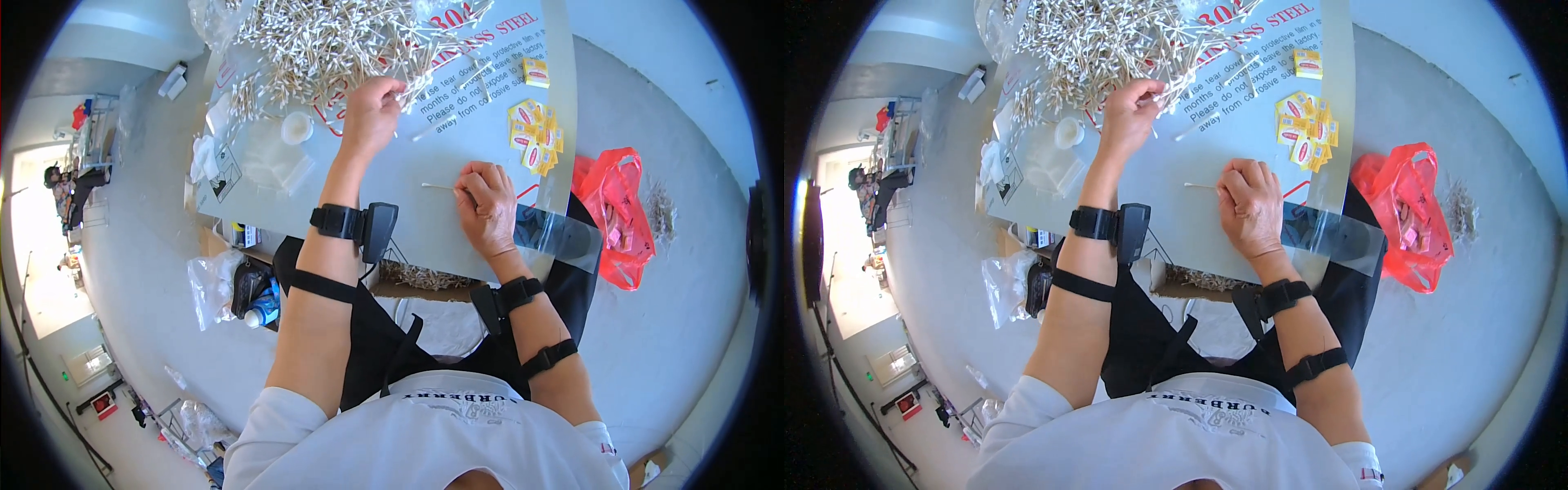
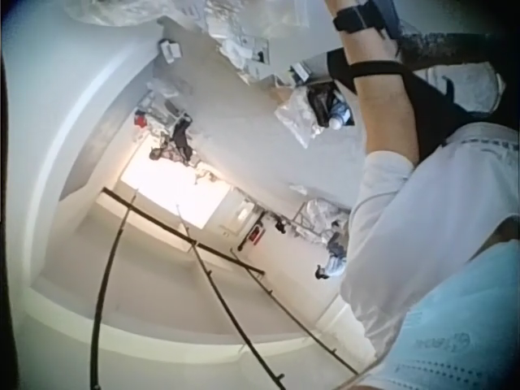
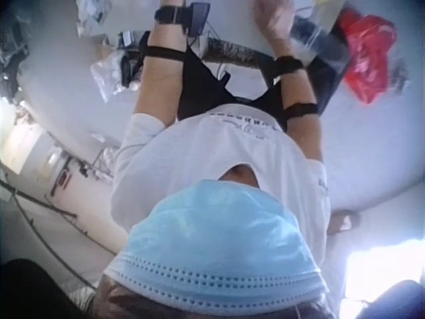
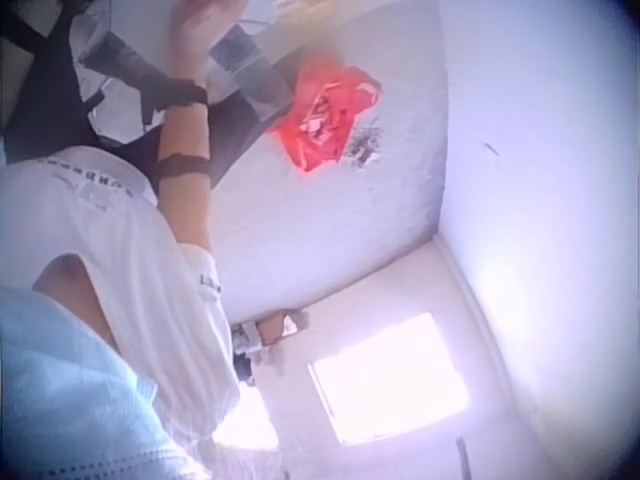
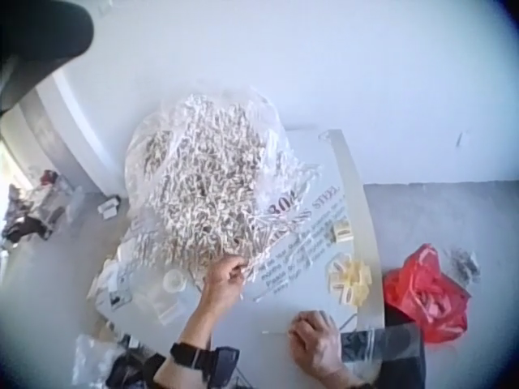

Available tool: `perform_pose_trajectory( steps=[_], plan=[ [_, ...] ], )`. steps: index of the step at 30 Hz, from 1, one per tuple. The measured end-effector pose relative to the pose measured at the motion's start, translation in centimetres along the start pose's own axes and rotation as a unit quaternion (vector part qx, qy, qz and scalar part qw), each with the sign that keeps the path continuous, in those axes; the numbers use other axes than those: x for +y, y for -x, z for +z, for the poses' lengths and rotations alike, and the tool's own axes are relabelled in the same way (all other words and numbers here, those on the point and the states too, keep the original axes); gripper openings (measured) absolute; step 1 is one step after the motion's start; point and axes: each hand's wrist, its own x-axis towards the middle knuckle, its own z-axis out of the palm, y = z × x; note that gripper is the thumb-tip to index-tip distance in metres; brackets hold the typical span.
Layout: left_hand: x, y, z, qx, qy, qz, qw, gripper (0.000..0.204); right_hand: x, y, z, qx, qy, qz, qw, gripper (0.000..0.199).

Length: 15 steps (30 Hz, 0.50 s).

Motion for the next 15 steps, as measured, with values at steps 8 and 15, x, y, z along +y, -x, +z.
perform_pose_trajectory(
  steps=[8, 15],
  plan=[
    [-1.4, 2.3, -1.6, 0.135, 0.011, -0.005, 0.991, 0.036, -0.2, 0.0, -0.1, -0.023, -0.024, -0.008, 0.999, 0.014],
    [1.3, 4.6, 0.5, 0.179, -0.264, 0.043, 0.947, 0.035, 0.1, 0.3, -0.3, -0.016, -0.037, 0.002, 0.999, 0.014]
  ],
)
